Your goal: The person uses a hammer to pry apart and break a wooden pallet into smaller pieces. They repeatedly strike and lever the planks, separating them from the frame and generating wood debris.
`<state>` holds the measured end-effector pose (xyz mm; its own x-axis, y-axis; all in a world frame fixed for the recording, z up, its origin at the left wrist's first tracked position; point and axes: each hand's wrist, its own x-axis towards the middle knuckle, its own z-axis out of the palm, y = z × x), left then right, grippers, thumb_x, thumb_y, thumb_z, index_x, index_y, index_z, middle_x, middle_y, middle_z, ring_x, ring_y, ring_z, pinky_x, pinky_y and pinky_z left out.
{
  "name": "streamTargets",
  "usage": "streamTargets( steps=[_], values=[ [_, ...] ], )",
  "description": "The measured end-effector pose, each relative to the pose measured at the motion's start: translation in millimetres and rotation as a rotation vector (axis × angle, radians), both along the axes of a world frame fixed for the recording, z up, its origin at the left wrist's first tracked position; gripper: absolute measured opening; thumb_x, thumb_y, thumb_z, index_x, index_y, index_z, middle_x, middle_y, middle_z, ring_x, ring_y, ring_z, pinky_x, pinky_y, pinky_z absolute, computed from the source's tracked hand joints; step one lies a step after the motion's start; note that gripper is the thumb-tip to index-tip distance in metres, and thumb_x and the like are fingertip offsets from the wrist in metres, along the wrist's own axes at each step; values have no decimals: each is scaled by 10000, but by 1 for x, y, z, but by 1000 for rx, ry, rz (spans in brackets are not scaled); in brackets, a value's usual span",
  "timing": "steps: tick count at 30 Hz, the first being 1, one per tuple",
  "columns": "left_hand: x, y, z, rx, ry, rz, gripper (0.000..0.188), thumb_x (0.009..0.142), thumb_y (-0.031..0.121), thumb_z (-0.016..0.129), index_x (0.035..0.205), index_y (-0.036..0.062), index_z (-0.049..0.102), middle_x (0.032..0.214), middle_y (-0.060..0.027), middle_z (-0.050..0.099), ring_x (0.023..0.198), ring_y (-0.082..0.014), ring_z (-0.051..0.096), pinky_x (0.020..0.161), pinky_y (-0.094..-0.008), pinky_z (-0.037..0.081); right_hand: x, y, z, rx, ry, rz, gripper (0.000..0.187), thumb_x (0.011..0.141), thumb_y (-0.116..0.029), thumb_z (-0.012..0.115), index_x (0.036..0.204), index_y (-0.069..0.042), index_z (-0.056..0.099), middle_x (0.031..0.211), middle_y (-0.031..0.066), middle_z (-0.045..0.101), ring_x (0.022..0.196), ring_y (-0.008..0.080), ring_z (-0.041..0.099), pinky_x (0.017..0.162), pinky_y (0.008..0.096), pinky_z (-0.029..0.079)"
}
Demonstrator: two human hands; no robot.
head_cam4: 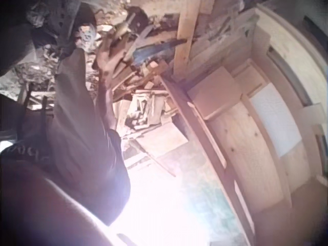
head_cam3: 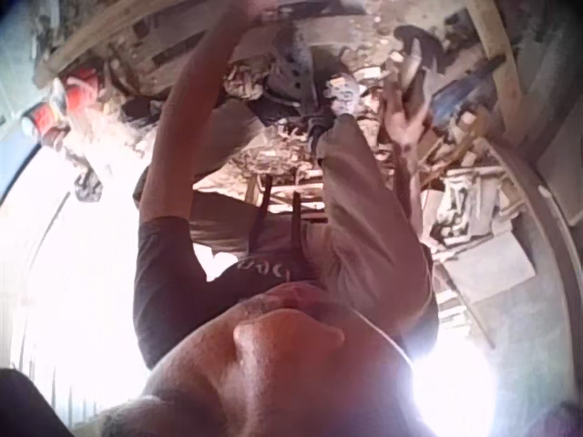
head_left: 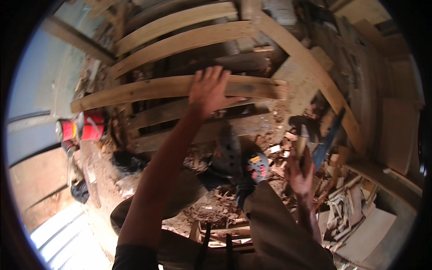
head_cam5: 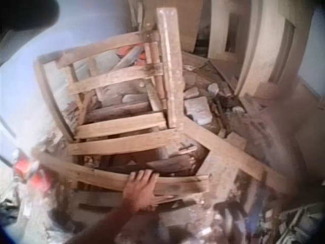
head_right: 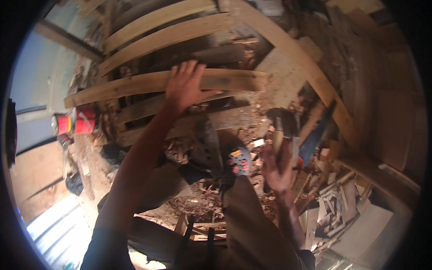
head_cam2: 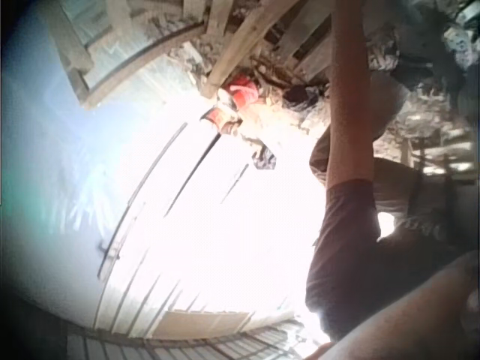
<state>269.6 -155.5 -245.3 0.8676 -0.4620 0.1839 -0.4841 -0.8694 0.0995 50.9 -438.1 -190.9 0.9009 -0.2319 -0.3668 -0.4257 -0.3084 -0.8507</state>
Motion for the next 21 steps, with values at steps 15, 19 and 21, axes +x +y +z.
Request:
streamTargets(
  steps=[15, 19, 21],
  values=[
    [3, -54, 4, 18, 62, 152, 614, 950, 620, 498, 1143, 46, 600, 1114, -126, 585, 1069, -279, 542, 904, -452, 383, 60, 12, -7, -20, -220, -36, 396, 1090, -357, 422, 1231, -6, 540, 626, -34, 453, 495, 34, 432, 396, 216, 348],
    [1, -44, -3, -10, -10, 165, 570, 963, 581, 492, 1100, 36, 590, 1083, -126, 586, 1047, -289, 547, 878, -449, 395, 104, 38, 78, 97, -453, -5, 405, 1104, -358, 366, 1154, 7, 534, 604, -15, 450, 402, 47, 366, 356, 211, 328],
    [4, -47, -9, -3, -51, 168, 571, 955, 587, 495, 1087, 40, 590, 1073, -118, 594, 1037, -280, 548, 867, -445, 396, 115, 45, 105, 231, -555, 10, 406, 1107, -364, 353, 1111, 4, 526, 599, 6, 444, 409, 53, 380, 367, 232, 352]
  ],
)
